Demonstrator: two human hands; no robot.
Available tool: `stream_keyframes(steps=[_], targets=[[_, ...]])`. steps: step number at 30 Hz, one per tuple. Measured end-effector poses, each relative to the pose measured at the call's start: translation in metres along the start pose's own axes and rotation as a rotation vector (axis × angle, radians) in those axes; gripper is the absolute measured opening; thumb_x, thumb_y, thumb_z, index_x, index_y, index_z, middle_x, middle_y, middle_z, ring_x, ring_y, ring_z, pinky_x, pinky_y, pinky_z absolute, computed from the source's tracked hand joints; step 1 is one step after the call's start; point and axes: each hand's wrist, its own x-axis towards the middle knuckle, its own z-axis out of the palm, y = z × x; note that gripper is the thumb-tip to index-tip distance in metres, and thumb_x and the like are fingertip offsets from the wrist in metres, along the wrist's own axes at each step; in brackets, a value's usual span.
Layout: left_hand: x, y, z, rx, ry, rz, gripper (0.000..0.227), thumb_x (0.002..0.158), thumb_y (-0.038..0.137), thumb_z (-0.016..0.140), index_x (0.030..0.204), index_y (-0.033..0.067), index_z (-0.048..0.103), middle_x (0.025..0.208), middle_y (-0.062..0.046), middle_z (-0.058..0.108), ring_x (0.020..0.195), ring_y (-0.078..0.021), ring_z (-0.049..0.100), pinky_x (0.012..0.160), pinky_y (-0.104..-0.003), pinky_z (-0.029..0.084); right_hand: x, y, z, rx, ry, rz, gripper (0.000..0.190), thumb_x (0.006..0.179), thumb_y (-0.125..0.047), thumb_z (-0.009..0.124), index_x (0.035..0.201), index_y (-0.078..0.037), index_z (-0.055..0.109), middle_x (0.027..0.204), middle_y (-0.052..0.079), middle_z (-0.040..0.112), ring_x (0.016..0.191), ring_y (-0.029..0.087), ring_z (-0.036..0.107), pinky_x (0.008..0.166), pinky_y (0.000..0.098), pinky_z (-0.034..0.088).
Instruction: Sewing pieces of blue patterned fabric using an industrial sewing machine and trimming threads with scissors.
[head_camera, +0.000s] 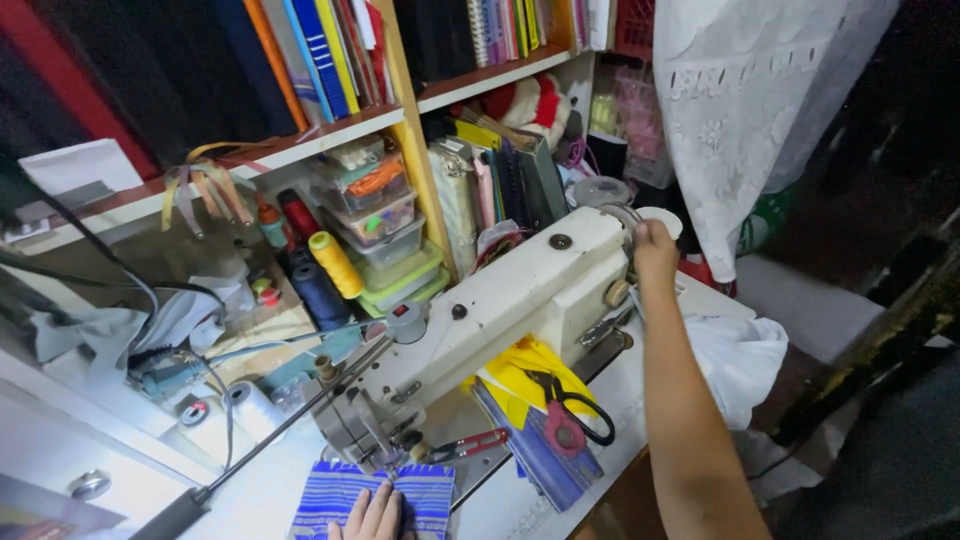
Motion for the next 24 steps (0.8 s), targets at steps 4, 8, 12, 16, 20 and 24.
stream_keyframes(steps=[4, 8, 12, 16, 20, 24], targets=[[0.0, 0.005, 0.003, -0.022, 0.101, -0.007, 0.056, 0.073, 0.054, 0.069, 0.126, 0.0379, 0.064, 0.144, 0.018, 0.057, 0.14, -0.0172, 0.05, 0.108, -0.063, 0.039, 0.007, 0.036, 0.013, 0.355, 0.08, -0.124, 0.052, 0.106, -0.048, 0.042, 0.127, -0.004, 0.061, 0.125, 0.017, 0.06, 0.121, 0.03, 0.052, 0.105, 0.0394, 0.036], [0.006, -0.001, -0.012, 0.053, -0.322, -0.032, 0.067, 0.083, 0.059, 0.067, 0.144, 0.0424, 0.045, 0.159, 0.022, 0.034, 0.151, -0.0154, 0.031, 0.119, -0.062, 0.03, 0.047, -0.004, -0.006, -0.001, -0.063, -0.089, 0.053, 0.1, -0.058, 0.05, 0.112, -0.01, 0.068, 0.116, 0.022, 0.072, 0.113, 0.044, 0.063, 0.092, 0.0502, 0.045], [0.005, 0.005, -0.025, 0.045, -0.34, -0.073, 0.067, 0.083, 0.057, 0.064, 0.145, 0.0447, 0.041, 0.161, 0.027, 0.027, 0.152, -0.0106, 0.026, 0.121, -0.062, 0.027, 0.06, -0.022, 0.002, -0.239, -0.287, 0.004, 0.048, 0.093, -0.051, 0.05, 0.115, -0.016, 0.074, 0.122, 0.024, 0.069, 0.117, 0.045, 0.061, 0.093, 0.0466, 0.045], [0.002, 0.006, -0.034, 0.014, -0.331, -0.012, 0.064, 0.088, 0.057, 0.056, 0.147, 0.0393, 0.039, 0.163, 0.022, 0.025, 0.152, -0.0151, 0.024, 0.118, -0.065, 0.027, 0.062, 0.044, 0.029, 0.02, -0.1, -0.124, 0.041, 0.104, -0.049, 0.049, 0.1, -0.012, 0.066, 0.102, 0.016, 0.068, 0.101, 0.034, 0.059, 0.087, 0.0433, 0.042], [-0.006, 0.013, -0.073, -0.184, -0.226, 0.107, 0.052, 0.092, 0.043, 0.053, 0.139, 0.0216, 0.046, 0.162, 0.008, 0.033, 0.146, -0.03, 0.032, 0.106, -0.078, 0.027, 0.131, 0.21, 0.134, 0.257, 0.137, -0.396, 0.045, 0.115, -0.03, 0.042, 0.136, 0.006, 0.057, 0.135, 0.026, 0.061, 0.128, 0.036, 0.056, 0.115, 0.0414, 0.035], [-0.006, 0.021, -0.106, -0.281, -0.301, 0.076, 0.049, 0.095, 0.036, 0.052, 0.139, 0.016, 0.047, 0.162, 0.001, 0.034, 0.147, -0.0361, 0.029, 0.107, -0.08, 0.021, 0.06, 0.228, 0.113, -0.683, 0.379, -0.899, 0.041, 0.112, -0.005, 0.045, 0.151, 0.002, 0.052, 0.143, 0.023, 0.061, 0.128, 0.037, 0.058, 0.116, 0.0422, 0.041]])
